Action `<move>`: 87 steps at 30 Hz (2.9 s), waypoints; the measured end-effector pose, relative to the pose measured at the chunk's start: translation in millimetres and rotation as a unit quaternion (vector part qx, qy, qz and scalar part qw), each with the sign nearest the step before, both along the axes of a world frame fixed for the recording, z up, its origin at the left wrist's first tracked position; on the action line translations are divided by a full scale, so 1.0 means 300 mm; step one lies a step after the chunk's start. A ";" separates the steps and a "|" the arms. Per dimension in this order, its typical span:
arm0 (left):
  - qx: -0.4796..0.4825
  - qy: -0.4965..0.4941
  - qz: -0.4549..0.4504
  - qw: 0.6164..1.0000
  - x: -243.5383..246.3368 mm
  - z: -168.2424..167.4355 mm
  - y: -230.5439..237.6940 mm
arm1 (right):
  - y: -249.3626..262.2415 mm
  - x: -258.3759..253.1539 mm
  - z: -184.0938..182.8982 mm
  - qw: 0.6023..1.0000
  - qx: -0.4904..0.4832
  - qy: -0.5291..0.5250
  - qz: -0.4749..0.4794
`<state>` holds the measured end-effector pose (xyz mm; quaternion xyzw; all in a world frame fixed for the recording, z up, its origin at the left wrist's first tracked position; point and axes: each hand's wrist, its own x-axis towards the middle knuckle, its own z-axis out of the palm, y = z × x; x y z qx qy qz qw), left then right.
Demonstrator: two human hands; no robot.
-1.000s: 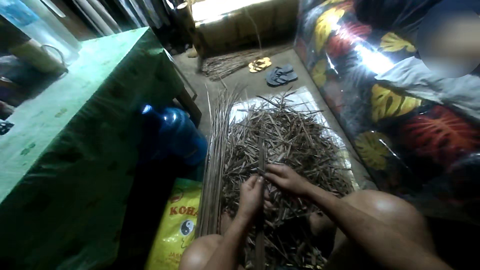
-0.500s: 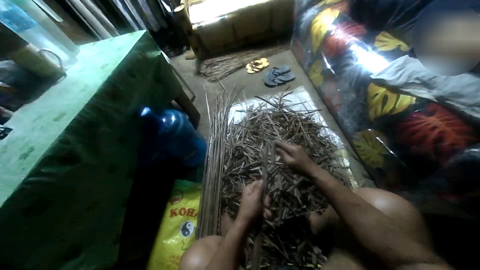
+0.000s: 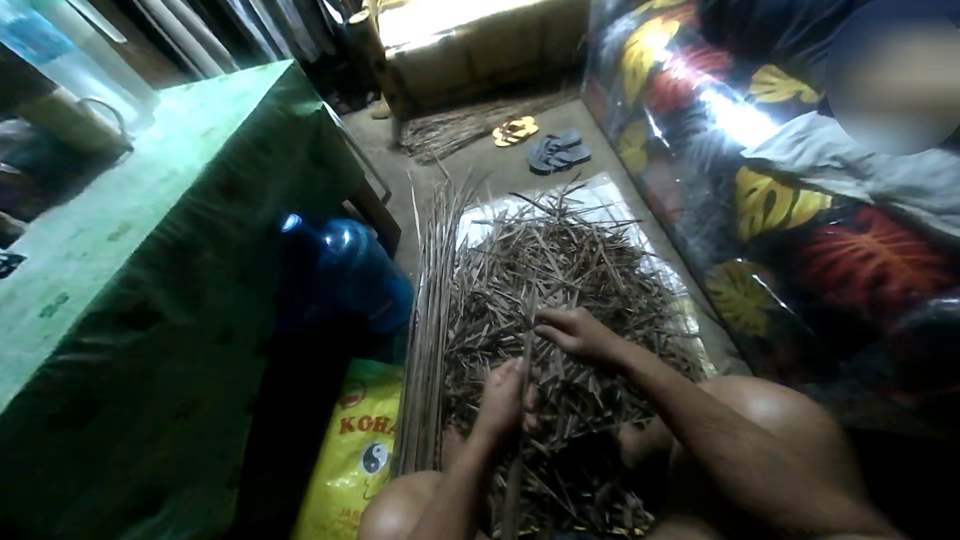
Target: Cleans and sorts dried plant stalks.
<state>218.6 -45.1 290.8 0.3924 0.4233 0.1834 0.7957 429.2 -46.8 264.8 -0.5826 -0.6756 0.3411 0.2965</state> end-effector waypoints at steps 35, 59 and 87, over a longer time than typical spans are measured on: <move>0.050 0.026 -0.015 0.998 -0.007 -0.022 -0.007 | -0.039 -0.054 0.050 0.932 -0.207 0.287 -0.074; -0.021 -0.019 -0.012 1.000 -0.024 0.019 -0.007 | 0.018 0.058 0.034 0.979 0.019 0.062 -0.193; -0.023 -0.019 -0.013 0.999 -0.021 -0.003 0.007 | -0.051 -0.037 0.020 0.993 -0.030 0.079 0.076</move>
